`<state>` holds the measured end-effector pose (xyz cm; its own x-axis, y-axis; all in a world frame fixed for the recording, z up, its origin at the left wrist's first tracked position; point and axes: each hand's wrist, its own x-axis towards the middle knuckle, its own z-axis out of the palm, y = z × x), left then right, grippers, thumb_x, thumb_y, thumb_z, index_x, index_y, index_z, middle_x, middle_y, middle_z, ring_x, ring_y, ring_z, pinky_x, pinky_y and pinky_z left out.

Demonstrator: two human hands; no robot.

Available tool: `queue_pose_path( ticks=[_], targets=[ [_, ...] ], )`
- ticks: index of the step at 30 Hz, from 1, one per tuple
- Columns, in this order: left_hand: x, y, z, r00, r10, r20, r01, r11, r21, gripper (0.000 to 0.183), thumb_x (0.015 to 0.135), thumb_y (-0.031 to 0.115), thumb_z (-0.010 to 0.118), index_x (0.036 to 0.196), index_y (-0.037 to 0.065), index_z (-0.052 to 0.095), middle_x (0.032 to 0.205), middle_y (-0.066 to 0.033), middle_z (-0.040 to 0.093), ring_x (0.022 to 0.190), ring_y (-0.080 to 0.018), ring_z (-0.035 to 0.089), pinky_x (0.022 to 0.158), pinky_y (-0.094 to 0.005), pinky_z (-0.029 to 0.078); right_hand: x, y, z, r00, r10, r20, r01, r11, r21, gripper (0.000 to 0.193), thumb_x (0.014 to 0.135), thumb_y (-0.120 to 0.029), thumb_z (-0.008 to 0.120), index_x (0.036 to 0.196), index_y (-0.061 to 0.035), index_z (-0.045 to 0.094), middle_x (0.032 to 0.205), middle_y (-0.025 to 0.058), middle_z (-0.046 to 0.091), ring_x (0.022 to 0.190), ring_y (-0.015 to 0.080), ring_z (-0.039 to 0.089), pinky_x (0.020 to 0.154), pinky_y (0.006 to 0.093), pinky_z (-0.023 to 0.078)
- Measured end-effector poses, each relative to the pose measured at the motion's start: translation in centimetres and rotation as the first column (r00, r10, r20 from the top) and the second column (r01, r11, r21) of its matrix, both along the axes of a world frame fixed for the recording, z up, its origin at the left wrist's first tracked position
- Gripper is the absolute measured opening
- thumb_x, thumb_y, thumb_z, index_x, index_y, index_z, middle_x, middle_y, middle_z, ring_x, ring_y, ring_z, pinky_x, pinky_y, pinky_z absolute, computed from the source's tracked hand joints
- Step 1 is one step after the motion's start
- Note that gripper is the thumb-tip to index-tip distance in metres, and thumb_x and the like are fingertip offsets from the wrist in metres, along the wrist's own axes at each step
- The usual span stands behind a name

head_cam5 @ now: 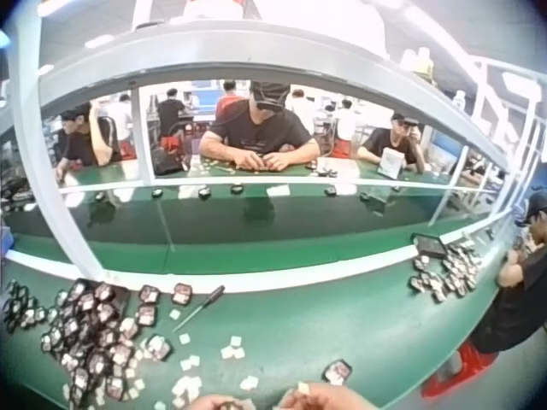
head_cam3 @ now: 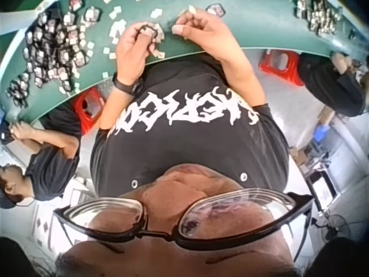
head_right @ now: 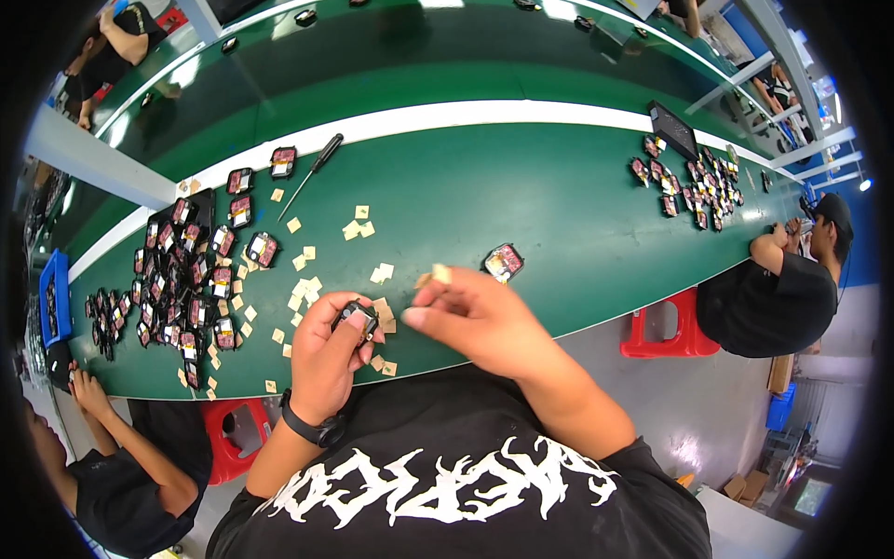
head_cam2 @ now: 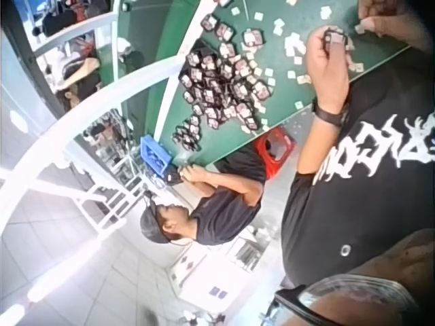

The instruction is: Assembling small electronic components by applying adhesive stickers and connecting parts on an assembly line.

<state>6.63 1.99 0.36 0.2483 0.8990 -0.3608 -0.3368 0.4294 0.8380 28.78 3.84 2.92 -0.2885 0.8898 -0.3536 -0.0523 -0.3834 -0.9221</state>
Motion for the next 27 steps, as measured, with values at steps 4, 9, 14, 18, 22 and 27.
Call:
queue_pose_path(
  ticks=[4, 9, 14, 18, 22, 27],
  targets=[
    [0.1, -0.1, -0.2, 0.995, 0.046, -0.086, -0.04, 0.997, 0.066, 0.017, 0.105, 0.012, 0.055, 0.12, 0.005, 0.06, 0.088, -0.0055, 0.067, 0.067, -0.0058, 0.051, 0.055, -0.0198, 0.035, 2.9, -0.4, 1.0, 0.954, -0.152, 0.259, 0.132, 0.987, 0.096, 0.012, 0.095, -0.01, 0.076, 0.099, -0.003, 0.066, 0.083, -0.0064, 0.06, 0.069, 0.0009, 0.049, 0.059, 0.0204, 0.038],
    [0.2, -0.1, -0.1, 0.996, 0.025, -0.09, -0.015, 0.993, 0.114, 0.017, 0.105, 0.011, 0.054, 0.12, 0.005, 0.058, 0.087, -0.0044, 0.064, 0.067, -0.0054, 0.047, 0.059, -0.0201, 0.036, 5.6, -0.7, -0.2, 0.743, -0.352, 0.569, 0.173, 0.923, 0.344, 0.03, 0.09, -0.011, 0.08, 0.116, 0.0001, 0.068, 0.086, 0.001, 0.062, 0.07, 0.0062, 0.05, 0.062, 0.0232, 0.042],
    [0.4, 0.0, -0.1, 0.991, -0.005, -0.133, 0.021, 0.993, 0.113, 0.019, 0.105, 0.01, 0.053, 0.122, 0.005, 0.057, 0.089, -0.0048, 0.064, 0.069, -0.0052, 0.048, 0.059, -0.0201, 0.036, 4.1, -0.9, 0.1, 0.516, -0.401, 0.757, 0.022, 0.89, 0.456, 0.054, 0.084, -0.021, 0.086, 0.128, -0.0003, 0.063, 0.108, 0.0113, 0.061, 0.088, 0.021, 0.063, 0.073, 0.034, 0.052],
    [0.3, 0.1, -0.1, 0.986, -0.034, -0.164, 0.054, 0.992, 0.117, 0.025, 0.104, 0.005, 0.053, 0.128, 0.002, 0.056, 0.096, -0.007, 0.066, 0.072, -0.0057, 0.051, 0.062, -0.0208, 0.042, 4.1, -0.8, -0.6, 0.417, -0.381, 0.825, -0.087, 0.887, 0.454, 0.065, 0.081, -0.027, 0.088, 0.134, -0.0001, 0.06, 0.117, 0.0141, 0.058, 0.098, 0.0297, 0.068, 0.082, 0.0404, 0.056],
    [0.1, 0.0, -0.6, 0.996, -0.028, -0.083, 0.039, 0.99, 0.135, 0.036, 0.103, 0.002, 0.053, 0.139, 0.0, 0.052, 0.105, -0.0102, 0.069, 0.078, -0.0069, 0.055, 0.068, -0.0218, 0.048, 4.1, -0.7, -0.7, 0.406, -0.378, 0.832, -0.108, 0.884, 0.454, 0.067, 0.08, -0.027, 0.089, 0.134, 0.0006, 0.06, 0.115, 0.0131, 0.058, 0.097, 0.0288, 0.067, 0.081, 0.0397, 0.056],
    [-0.4, -0.1, -0.7, 0.983, -0.128, -0.134, 0.144, 0.982, 0.12, 0.046, 0.104, 0.001, 0.053, 0.15, -0.002, 0.047, 0.12, -0.0156, 0.07, 0.086, -0.0076, 0.06, 0.074, -0.0229, 0.052, 3.6, -0.7, 0.2, 0.385, -0.334, 0.861, -0.137, 0.901, 0.411, 0.066, 0.08, -0.027, 0.089, 0.133, 0.0014, 0.061, 0.114, 0.0131, 0.058, 0.096, 0.029, 0.067, 0.079, 0.0393, 0.056]
  ],
)
